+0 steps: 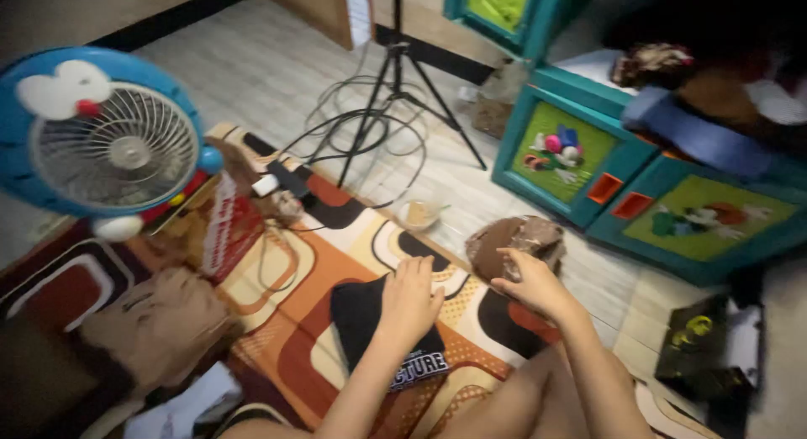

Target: Folding various items of clothing including a t-shirt, a hoodie, and a collared shirt while sitting on the floor

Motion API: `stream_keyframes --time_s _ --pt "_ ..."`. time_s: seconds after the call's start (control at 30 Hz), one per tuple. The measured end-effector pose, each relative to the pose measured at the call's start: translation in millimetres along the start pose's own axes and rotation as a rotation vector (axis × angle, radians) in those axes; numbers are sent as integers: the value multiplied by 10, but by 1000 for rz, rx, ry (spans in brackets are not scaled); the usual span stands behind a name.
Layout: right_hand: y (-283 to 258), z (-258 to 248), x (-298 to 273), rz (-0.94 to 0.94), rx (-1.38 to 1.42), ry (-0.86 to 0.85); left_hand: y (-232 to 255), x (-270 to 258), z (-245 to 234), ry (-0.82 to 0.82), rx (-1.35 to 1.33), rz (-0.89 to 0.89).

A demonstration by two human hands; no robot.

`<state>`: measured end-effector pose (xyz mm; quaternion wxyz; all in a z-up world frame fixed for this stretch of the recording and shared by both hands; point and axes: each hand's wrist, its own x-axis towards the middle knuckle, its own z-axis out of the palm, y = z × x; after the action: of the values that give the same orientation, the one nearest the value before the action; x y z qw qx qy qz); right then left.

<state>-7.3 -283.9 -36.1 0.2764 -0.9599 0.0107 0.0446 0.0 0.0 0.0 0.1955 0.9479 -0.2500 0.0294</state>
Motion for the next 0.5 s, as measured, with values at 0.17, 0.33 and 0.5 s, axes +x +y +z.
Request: stream_keyframes --time_s 0.17,0.33,0.5 --pt "-16 -158 -46 68 -88 8 -19 66 76 -6 -20 5" --pt "-539 -44 121 20 -90 -43 -304 -16 38 21 -11 -62" --pt "-1086 428 460 -125 -22 -164 -775 -393 -290 87 12 -201"
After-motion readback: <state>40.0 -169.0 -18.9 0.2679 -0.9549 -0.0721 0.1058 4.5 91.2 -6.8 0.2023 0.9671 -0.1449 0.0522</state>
